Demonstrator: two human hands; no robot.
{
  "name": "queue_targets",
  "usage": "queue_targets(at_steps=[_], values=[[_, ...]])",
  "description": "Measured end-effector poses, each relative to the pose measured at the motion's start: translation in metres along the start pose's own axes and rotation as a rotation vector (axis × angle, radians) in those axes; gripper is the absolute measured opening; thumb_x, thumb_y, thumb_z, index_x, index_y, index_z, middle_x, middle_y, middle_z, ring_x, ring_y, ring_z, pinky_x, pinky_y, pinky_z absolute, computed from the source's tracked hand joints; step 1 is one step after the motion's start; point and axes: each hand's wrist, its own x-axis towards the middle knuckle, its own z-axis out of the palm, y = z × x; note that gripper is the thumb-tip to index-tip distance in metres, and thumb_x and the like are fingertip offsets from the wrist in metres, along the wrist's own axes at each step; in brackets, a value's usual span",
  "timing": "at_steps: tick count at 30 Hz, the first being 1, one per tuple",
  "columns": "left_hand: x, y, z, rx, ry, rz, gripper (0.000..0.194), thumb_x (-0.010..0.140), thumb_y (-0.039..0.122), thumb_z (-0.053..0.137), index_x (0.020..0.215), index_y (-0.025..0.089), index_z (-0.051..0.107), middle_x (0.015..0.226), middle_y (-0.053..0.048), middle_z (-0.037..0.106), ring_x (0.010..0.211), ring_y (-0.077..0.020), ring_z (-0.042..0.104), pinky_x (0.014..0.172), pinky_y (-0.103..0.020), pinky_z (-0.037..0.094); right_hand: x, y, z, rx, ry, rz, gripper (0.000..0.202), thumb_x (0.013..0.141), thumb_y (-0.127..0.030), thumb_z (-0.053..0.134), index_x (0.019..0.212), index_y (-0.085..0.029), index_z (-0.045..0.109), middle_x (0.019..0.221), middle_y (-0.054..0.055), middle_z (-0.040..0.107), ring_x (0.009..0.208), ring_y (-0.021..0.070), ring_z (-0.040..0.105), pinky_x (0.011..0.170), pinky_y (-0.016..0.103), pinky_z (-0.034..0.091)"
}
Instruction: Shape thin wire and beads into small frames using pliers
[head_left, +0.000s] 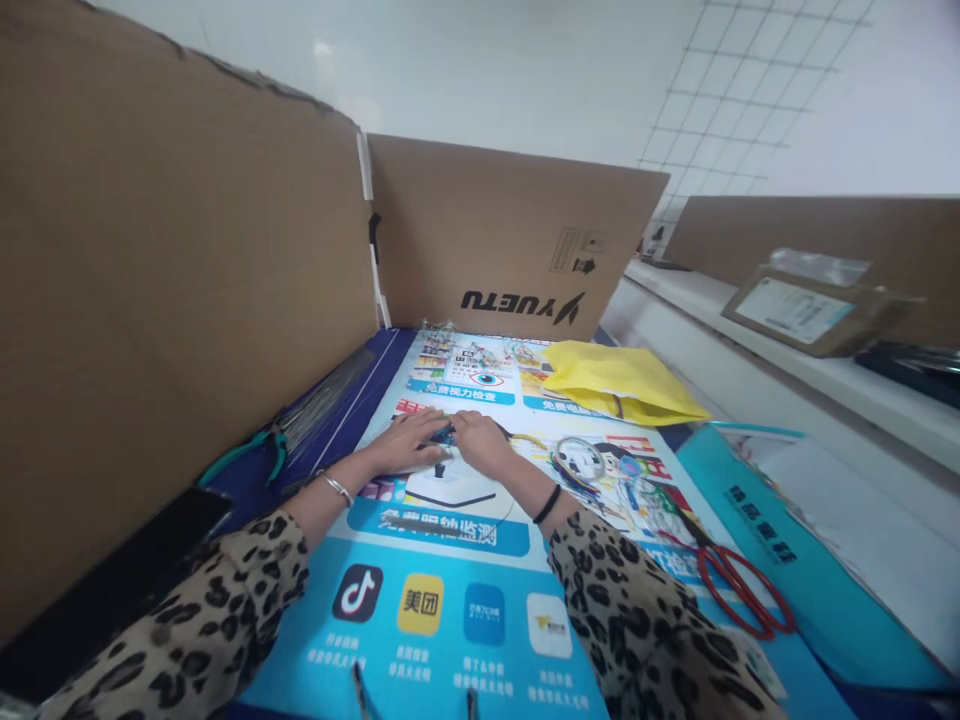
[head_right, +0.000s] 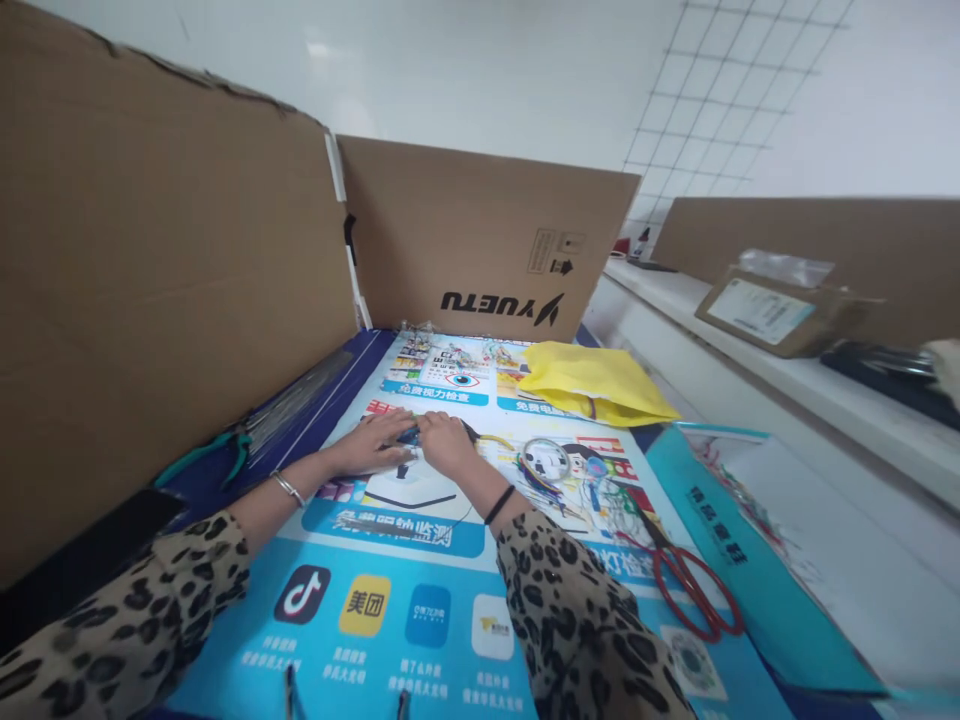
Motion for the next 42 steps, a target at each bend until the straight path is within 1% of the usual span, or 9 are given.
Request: queue_targets(at_steps=[4,9,13,17,21,24,27,33,42], values=[[-0.004,-0.006,-0.016,-0.204,0.151,-0.070,0.053,0.079,0.051,0.053,0.125,0.025,0.053,0.139,-0.007,0.043,0.132,-0.0262,0.034,0.110,-0.045,0.021,-0.008,0.017,-0.009,0.051,0.000,0.059,0.041,0.090,-0.024,0.038,0.130,-0.017,0.045,0.132,0.009,0.049,0.119,0.0208,0.042,0.094,0.034,0.034],[-0.022,-0.005,-0.027,-0.262,0.364,-0.214,0.049,0.084,0.044,0.045,0.123,0.015,0.054,0.132,-0.011,0.051,0.124,-0.0233,0.044,0.108,-0.039,0.030,-0.026,0.028,-0.011,0.100,-0.005,0.121,0.044,0.086,-0.026,0.045,0.128,-0.019,0.048,0.131,0.008,0.051,0.119,0.0214,0.042,0.096,0.035,0.035],[-0.041,0.003,-0.019,-0.321,0.501,-0.330,0.044,0.085,0.037,0.041,0.117,0.012,0.057,0.121,-0.011,0.060,0.112,-0.0218,0.056,0.098,-0.035,0.042,-0.038,0.022,-0.007,0.122,0.045,0.154,0.043,0.084,-0.028,0.047,0.126,-0.019,0.050,0.129,0.009,0.052,0.119,0.0232,0.042,0.096,0.038,0.035],[-0.054,0.008,-0.002,-0.331,0.594,-0.400,0.037,0.085,0.030,0.039,0.109,0.014,0.062,0.106,-0.008,0.067,0.099,-0.0204,0.062,0.090,-0.035,0.048,-0.046,0.013,0.001,0.127,0.144,0.185,0.041,0.087,-0.027,0.042,0.127,-0.017,0.050,0.132,0.010,0.049,0.121,0.0243,0.039,0.097,0.041,0.034],[-0.061,0.010,0.006,-0.270,0.580,-0.385,0.031,0.082,0.027,0.044,0.101,0.016,0.066,0.103,-0.008,0.068,0.095,-0.0223,0.062,0.088,-0.037,0.048,-0.049,0.009,0.008,0.130,0.187,0.101,0.039,0.088,-0.025,0.040,0.124,-0.018,0.053,0.130,0.009,0.052,0.123,0.0232,0.038,0.101,0.042,0.032],[-0.064,0.013,0.006,-0.222,0.524,-0.292,0.027,0.081,0.023,0.047,0.098,0.019,0.068,0.103,-0.006,0.068,0.102,-0.0210,0.058,0.096,-0.037,0.043,-0.047,0.009,0.012,0.142,0.174,-0.014,0.037,0.089,-0.025,0.040,0.123,-0.020,0.054,0.128,0.006,0.054,0.122,0.0208,0.039,0.102,0.041,0.031],[-0.063,0.014,0.005,-0.197,0.457,-0.217,0.028,0.082,0.019,0.045,0.098,0.020,0.068,0.103,-0.005,0.068,0.101,-0.0197,0.058,0.095,-0.036,0.044,-0.046,0.009,0.012,0.157,0.148,-0.094,0.035,0.090,-0.024,0.039,0.119,-0.021,0.058,0.125,0.005,0.057,0.119,0.0197,0.042,0.102,0.040,0.033],[-0.060,0.013,0.010,-0.032,0.352,-0.130,0.030,0.084,0.013,0.044,0.103,0.020,0.066,0.110,-0.007,0.066,0.106,-0.0213,0.057,0.094,-0.040,0.045,-0.049,0.008,0.006,0.150,0.103,-0.152,0.036,0.090,-0.028,0.042,0.122,-0.022,0.056,0.129,0.003,0.055,0.119,0.0229,0.040,0.097,0.041,0.036],[-0.061,0.016,0.007,0.028,0.272,-0.166,0.024,0.089,0.022,0.046,0.100,0.023,0.067,0.112,-0.003,0.066,0.110,-0.0204,0.056,0.094,-0.039,0.044,-0.051,0.009,0.005,0.169,0.042,-0.171,0.035,0.091,-0.030,0.041,0.123,-0.024,0.054,0.130,0.001,0.054,0.119,0.0232,0.041,0.095,0.041,0.034]])
